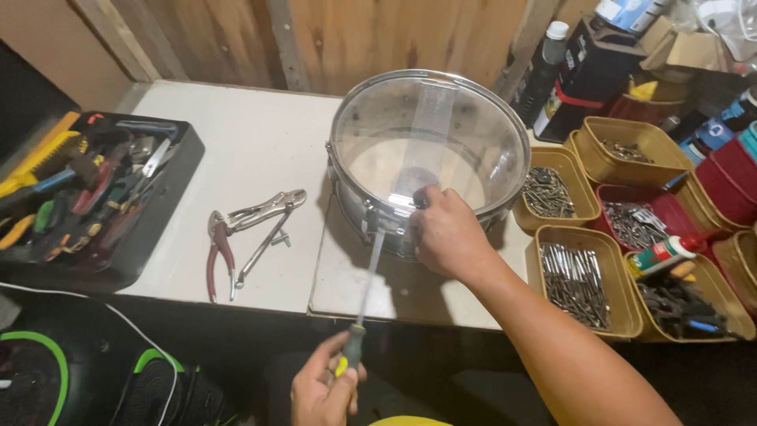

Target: Repairing a snare drum by loosening tension rods and adjusting the snare strainer mechanism using various hand tools.

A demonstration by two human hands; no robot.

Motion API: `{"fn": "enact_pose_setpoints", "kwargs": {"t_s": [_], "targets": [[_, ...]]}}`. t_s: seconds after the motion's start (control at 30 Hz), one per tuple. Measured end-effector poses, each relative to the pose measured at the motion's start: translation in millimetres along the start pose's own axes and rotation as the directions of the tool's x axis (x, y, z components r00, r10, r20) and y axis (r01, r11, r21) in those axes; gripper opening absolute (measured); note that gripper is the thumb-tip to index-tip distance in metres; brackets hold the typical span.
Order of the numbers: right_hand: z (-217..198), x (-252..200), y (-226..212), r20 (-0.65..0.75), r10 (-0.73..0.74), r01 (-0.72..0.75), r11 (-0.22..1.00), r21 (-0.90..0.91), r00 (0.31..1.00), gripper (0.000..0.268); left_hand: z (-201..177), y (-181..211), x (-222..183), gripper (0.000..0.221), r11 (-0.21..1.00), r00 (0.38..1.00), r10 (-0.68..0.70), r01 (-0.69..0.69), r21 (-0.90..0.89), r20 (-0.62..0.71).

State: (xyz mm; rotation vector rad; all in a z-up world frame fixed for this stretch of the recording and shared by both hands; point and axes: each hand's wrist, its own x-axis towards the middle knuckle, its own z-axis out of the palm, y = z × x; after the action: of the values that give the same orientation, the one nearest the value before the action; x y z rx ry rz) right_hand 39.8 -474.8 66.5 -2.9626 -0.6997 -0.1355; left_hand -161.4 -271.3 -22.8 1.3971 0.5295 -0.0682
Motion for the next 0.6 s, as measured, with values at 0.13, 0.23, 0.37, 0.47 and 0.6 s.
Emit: {"fn": "enact_pose_setpoints", "kwargs": {"t_s": [0.13,0.23,0.37,0.47,0.6], "targets": [[1.4,-2.1,0.4,0.038,0.036,-0.036,0.999,0.019,0.999,0.014,-31.2,9.6,55.4,0.052,0.706,0.967,0.249,-0.149,0.692,-0.047],[18.6,-1.2,12.8,-0.114,-0.081,0.079,0.997,-0.023,0.990,0.003,-53.6,-9.8,112.7,0.062,0.390,0.911,0.411,-0.209,0.897,0.034],[23.1,-0.6,15.0,-0.145,-0.087,0.080,0.995,-0.058,0.986,0.008,-63.8,-15.6,166.3,0.056,0.184,0.849,0.523,-0.202,0.962,0.078],[13.4,-1.0,8.8,-0.110,-0.051,0.049,0.999,-0.024,0.993,0.010,-79.7,-0.8,201.8,0.048,0.150,0.735,0.676,-0.207,0.967,0.053],[31.6,-4.0,17.8,-0.268,-0.071,0.034,0.990,-0.140,0.961,0.011,-117.5,40.9,230.5,0.050,0.282,0.828,0.513,0.085,0.956,-0.225]]}}
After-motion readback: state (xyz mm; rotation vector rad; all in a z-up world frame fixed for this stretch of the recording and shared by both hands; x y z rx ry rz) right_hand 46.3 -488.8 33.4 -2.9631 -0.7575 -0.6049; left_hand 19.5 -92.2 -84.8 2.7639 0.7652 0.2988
